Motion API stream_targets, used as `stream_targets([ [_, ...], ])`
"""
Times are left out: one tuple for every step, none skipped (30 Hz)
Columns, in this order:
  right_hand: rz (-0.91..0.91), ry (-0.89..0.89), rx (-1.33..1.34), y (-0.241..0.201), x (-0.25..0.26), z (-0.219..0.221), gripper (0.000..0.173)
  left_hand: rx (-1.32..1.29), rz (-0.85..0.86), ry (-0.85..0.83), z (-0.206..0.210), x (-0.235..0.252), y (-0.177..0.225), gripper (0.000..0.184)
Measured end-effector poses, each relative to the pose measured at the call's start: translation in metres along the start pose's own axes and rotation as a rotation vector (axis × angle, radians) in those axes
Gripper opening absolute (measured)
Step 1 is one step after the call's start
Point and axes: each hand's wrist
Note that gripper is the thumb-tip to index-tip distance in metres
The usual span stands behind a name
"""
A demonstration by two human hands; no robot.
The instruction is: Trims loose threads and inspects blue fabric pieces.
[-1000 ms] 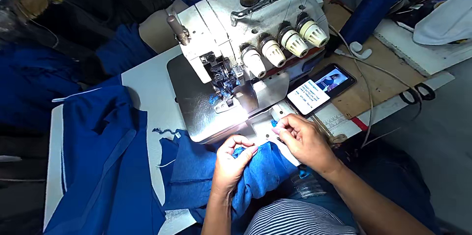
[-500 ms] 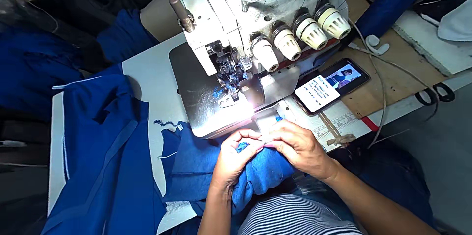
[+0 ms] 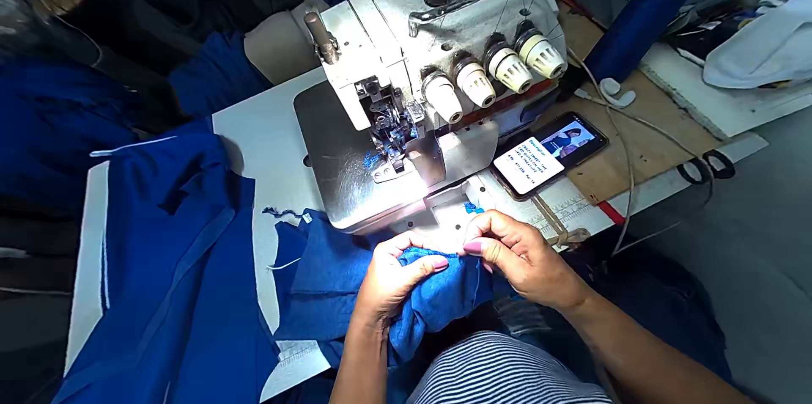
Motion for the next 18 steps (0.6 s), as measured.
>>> stream_targets([
  [0.023, -0.050, 0.057, -0.003, 0.000, 0.000, 0.008, 0.004, 0.006, -0.024, -0.003, -0.001, 0.000, 0.013],
  [0.041, -0.101, 0.095, -0.006, 0.001, 0.001, 0.008, 0.006, 0.010, -0.048, -0.006, -0.002, 0.001, 0.013],
  [0.053, -0.148, 0.104, -0.008, 0.002, 0.003, 0.010, 0.009, 0.014, -0.070, -0.009, -0.003, 0.001, 0.013],
  [0.050, -0.189, 0.075, -0.010, 0.004, 0.005, 0.011, 0.018, 0.023, -0.085, -0.013, -0.004, 0.001, 0.011],
  [0.025, -0.230, 0.006, -0.010, 0.006, 0.007, 0.013, 0.035, 0.043, -0.103, -0.017, -0.005, 0.002, 0.009],
  [-0.036, -0.267, -0.113, -0.010, 0.007, 0.007, 0.013, 0.065, 0.072, -0.115, -0.022, -0.006, 0.003, 0.008],
  [-0.130, -0.298, -0.265, -0.007, 0.008, 0.006, 0.013, 0.097, 0.099, -0.112, -0.027, -0.007, 0.004, 0.007],
  [-0.243, -0.321, -0.431, -0.004, 0.008, 0.003, 0.014, 0.117, 0.114, -0.097, -0.032, -0.008, 0.005, 0.007],
  [-0.343, -0.345, -0.589, 0.000, 0.007, -0.002, 0.014, 0.126, 0.117, -0.080, -0.036, -0.010, 0.007, 0.007],
  [-0.408, -0.367, -0.712, 0.003, 0.007, -0.008, 0.013, 0.131, 0.116, -0.062, -0.040, -0.012, 0.009, 0.007],
  [-0.439, -0.384, -0.798, 0.004, 0.006, -0.015, 0.012, 0.137, 0.116, -0.042, -0.042, -0.013, 0.010, 0.007],
  [-0.443, -0.384, -0.849, 0.005, 0.004, -0.023, 0.012, 0.145, 0.113, -0.024, -0.043, -0.013, 0.011, 0.007],
  [-0.433, -0.367, -0.869, 0.004, 0.003, -0.029, 0.013, 0.153, 0.109, -0.010, -0.043, -0.013, 0.012, 0.007],
  [-0.414, -0.338, -0.852, 0.000, 0.004, -0.032, 0.015, 0.159, 0.108, 0.000, -0.042, -0.012, 0.012, 0.008],
  [-0.393, -0.291, -0.810, -0.003, 0.005, -0.032, 0.017, 0.163, 0.107, 0.004, -0.042, -0.011, 0.011, 0.008],
  [-0.372, -0.243, -0.765, -0.006, 0.006, -0.029, 0.019, 0.165, 0.105, 0.004, -0.041, -0.011, 0.011, 0.008],
  [-0.345, -0.206, -0.733, -0.009, 0.007, -0.025, 0.022, 0.161, 0.105, 0.005, -0.041, -0.010, 0.011, 0.008],
  [-0.306, -0.189, -0.704, -0.009, 0.009, -0.021, 0.027, 0.159, 0.102, 0.010, -0.041, -0.010, 0.011, 0.008],
])
Point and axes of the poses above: each hand's wrist, its own x-axis towards the middle knuckle, its own z-axis out of the palm, y = z × x, and after that the axes turned 1 degree about -z, right-handed
